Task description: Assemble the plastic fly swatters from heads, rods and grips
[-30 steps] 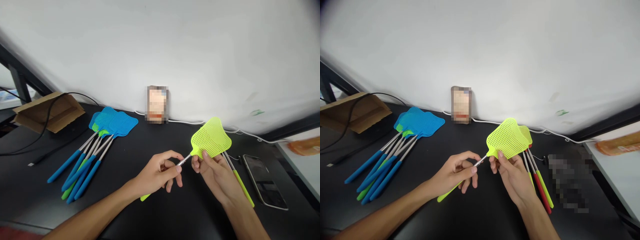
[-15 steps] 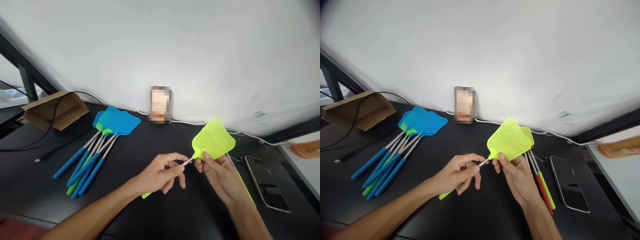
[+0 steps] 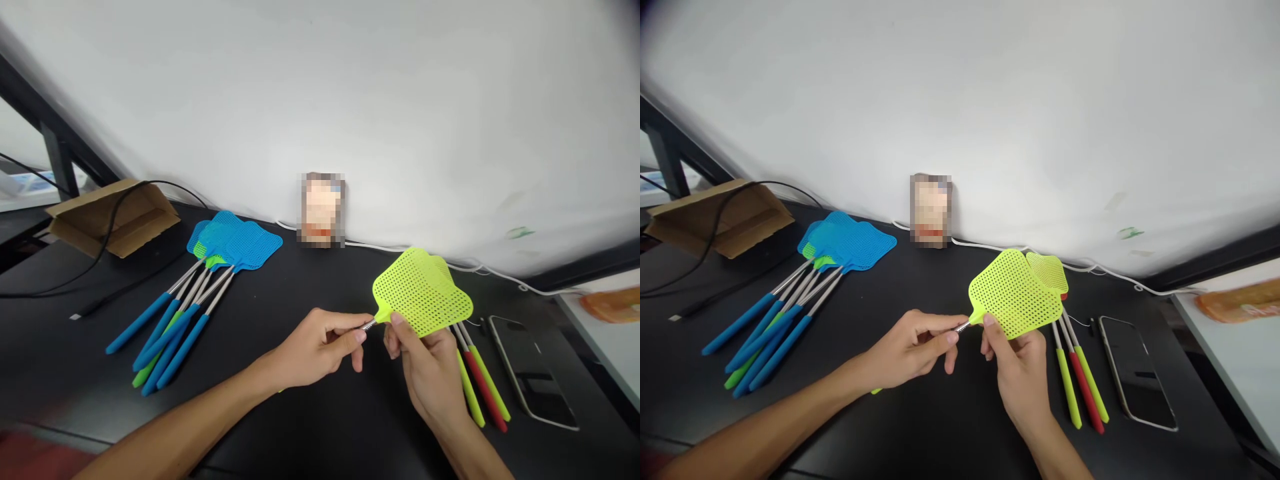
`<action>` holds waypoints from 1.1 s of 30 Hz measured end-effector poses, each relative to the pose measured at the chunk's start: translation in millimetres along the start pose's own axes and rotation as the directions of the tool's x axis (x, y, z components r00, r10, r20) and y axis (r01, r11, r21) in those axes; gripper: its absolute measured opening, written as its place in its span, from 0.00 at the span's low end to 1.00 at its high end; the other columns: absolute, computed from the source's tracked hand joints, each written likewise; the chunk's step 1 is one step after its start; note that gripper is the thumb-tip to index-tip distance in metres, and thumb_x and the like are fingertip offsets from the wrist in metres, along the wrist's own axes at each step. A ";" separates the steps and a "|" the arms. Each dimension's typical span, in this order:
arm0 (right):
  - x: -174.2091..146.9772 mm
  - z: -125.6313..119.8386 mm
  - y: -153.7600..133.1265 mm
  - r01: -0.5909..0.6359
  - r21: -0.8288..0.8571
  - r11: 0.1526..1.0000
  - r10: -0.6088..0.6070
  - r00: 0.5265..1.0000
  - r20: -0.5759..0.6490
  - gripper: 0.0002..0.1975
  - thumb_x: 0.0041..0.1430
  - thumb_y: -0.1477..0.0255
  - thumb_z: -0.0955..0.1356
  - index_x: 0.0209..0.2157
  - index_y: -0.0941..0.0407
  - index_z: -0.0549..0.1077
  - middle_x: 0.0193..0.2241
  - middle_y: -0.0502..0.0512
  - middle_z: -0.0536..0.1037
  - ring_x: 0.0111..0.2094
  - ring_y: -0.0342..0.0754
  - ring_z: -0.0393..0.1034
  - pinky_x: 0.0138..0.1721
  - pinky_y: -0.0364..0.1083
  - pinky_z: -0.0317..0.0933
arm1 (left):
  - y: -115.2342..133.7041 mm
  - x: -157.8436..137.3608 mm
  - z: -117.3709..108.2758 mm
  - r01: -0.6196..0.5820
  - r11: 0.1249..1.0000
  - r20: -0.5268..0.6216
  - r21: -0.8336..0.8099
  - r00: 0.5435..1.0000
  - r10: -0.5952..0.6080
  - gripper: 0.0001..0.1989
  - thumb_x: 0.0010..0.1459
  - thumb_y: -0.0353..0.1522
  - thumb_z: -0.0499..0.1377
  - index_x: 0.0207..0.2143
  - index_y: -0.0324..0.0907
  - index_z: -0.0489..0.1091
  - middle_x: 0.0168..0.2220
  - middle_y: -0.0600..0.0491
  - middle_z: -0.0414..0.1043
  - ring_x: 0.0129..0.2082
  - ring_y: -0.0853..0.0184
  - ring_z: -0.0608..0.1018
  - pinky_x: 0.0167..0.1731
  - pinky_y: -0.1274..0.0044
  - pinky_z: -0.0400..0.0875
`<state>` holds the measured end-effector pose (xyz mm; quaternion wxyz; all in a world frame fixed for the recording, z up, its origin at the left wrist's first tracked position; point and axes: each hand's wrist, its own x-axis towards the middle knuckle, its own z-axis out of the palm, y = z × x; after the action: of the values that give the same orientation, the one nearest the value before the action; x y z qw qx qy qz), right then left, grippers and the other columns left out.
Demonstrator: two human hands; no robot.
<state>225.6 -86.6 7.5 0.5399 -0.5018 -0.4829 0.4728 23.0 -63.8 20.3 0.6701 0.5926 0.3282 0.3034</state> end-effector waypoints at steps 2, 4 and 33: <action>-1.7 -0.9 2.9 0.008 -0.079 0.997 -0.010 0.999 -0.032 0.21 0.66 0.64 0.72 0.20 0.56 0.71 0.20 0.50 0.69 0.25 0.44 0.63 0.31 0.47 0.59 | 0.8 0.4 0.6 0.009 1.000 -0.005 0.002 1.000 -0.009 0.21 0.72 0.41 0.55 0.60 0.42 0.74 0.27 0.54 0.75 0.15 0.81 0.59 0.15 0.85 0.53; -0.8 -1.5 0.7 -0.006 -0.093 0.996 0.005 1.000 -0.013 0.20 0.66 0.64 0.72 0.21 0.56 0.73 0.21 0.51 0.70 0.26 0.45 0.65 0.32 0.47 0.60 | 3.1 1.0 0.6 0.035 0.999 0.013 -0.038 0.999 -0.035 0.21 0.72 0.41 0.55 0.59 0.42 0.75 0.27 0.54 0.74 0.14 0.81 0.59 0.14 0.85 0.52; 13.6 -5.6 -9.3 -0.067 0.279 0.958 0.053 0.997 0.057 0.06 0.63 0.65 0.74 0.35 0.52 0.82 0.28 0.52 0.77 0.30 0.47 0.68 0.36 0.49 0.67 | 0.9 -2.8 0.9 0.129 0.901 0.145 -0.414 0.987 -0.075 0.23 0.68 0.43 0.60 0.60 0.40 0.74 0.21 0.62 0.57 0.12 0.82 0.54 0.11 0.84 0.46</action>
<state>232.6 -74.0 17.2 0.5789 -0.4230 -0.4085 0.5649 22.0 -66.4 21.5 0.8165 0.4335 0.2428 0.2939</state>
